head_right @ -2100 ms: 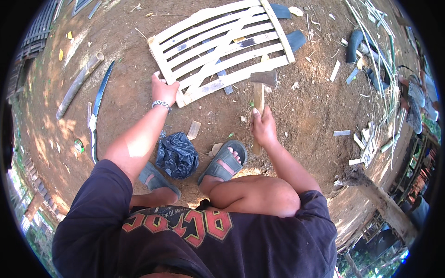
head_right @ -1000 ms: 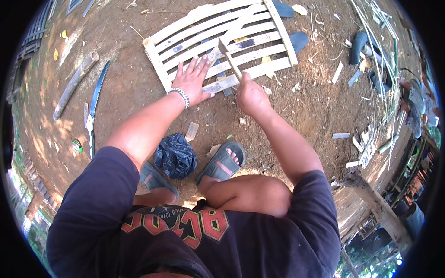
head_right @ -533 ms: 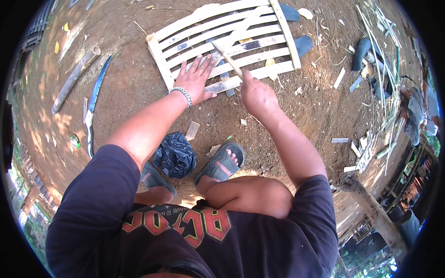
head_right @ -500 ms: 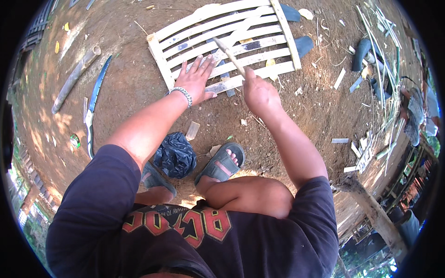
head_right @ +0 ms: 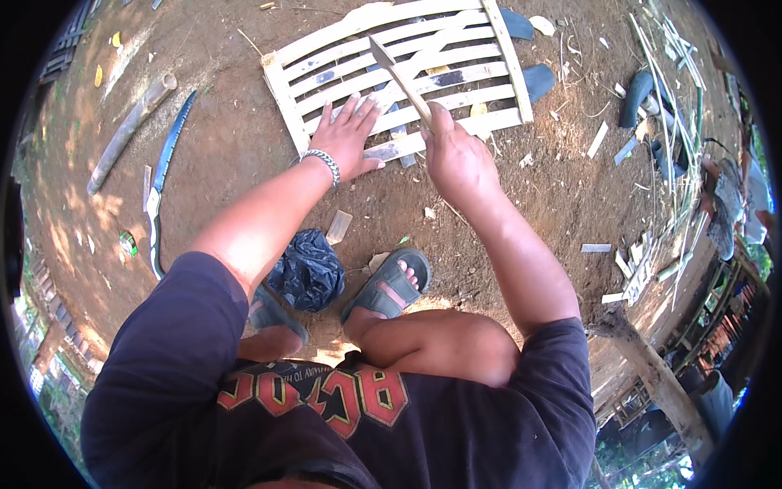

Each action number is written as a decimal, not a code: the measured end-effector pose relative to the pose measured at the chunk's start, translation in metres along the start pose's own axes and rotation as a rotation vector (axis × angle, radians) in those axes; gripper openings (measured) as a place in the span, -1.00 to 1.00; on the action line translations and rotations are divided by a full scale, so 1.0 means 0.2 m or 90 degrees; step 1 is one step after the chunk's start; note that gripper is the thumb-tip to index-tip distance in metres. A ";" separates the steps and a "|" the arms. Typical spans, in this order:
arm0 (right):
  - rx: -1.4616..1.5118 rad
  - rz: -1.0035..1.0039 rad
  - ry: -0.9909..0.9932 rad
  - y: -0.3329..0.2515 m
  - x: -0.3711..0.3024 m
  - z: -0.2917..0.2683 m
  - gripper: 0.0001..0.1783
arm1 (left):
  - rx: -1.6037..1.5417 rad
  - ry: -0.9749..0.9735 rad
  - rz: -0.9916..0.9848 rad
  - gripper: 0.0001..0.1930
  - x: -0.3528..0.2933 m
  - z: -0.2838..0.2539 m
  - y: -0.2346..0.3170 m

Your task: The person assembles a small rectangular bamboo frame by hand. They place slats into a frame, insert nails from a plastic bag, and hammer them in with a wooden mallet. The person flips the frame to work on both sides and continues nailing until the structure is complete.

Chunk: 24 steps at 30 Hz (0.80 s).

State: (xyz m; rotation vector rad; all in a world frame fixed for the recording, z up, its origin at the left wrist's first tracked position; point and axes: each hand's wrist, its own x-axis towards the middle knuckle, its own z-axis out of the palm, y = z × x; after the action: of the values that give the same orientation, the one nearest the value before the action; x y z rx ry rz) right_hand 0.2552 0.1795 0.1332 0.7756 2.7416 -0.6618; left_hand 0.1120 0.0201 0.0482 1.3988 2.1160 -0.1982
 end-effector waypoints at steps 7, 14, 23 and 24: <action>-0.111 0.144 -0.199 0.16 0.04 0.12 -0.58 | -0.024 0.012 0.004 0.08 0.01 -0.02 0.01; 0.074 0.099 0.005 0.05 -0.07 0.10 -0.52 | -0.021 0.002 0.001 0.08 0.01 -0.01 0.02; 0.117 0.018 0.164 0.06 -0.01 0.03 -0.50 | -0.017 -0.023 -0.010 0.08 -0.01 -0.02 0.00; 0.138 0.096 0.108 0.09 -0.04 0.10 -0.50 | -0.020 -0.021 -0.007 0.08 0.00 -0.02 0.01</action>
State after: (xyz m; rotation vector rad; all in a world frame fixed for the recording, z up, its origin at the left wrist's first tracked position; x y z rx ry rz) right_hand 0.2735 0.1807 0.1125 1.1232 2.7520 -0.9096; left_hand 0.1121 0.0230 0.0519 1.3567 2.0917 -0.1904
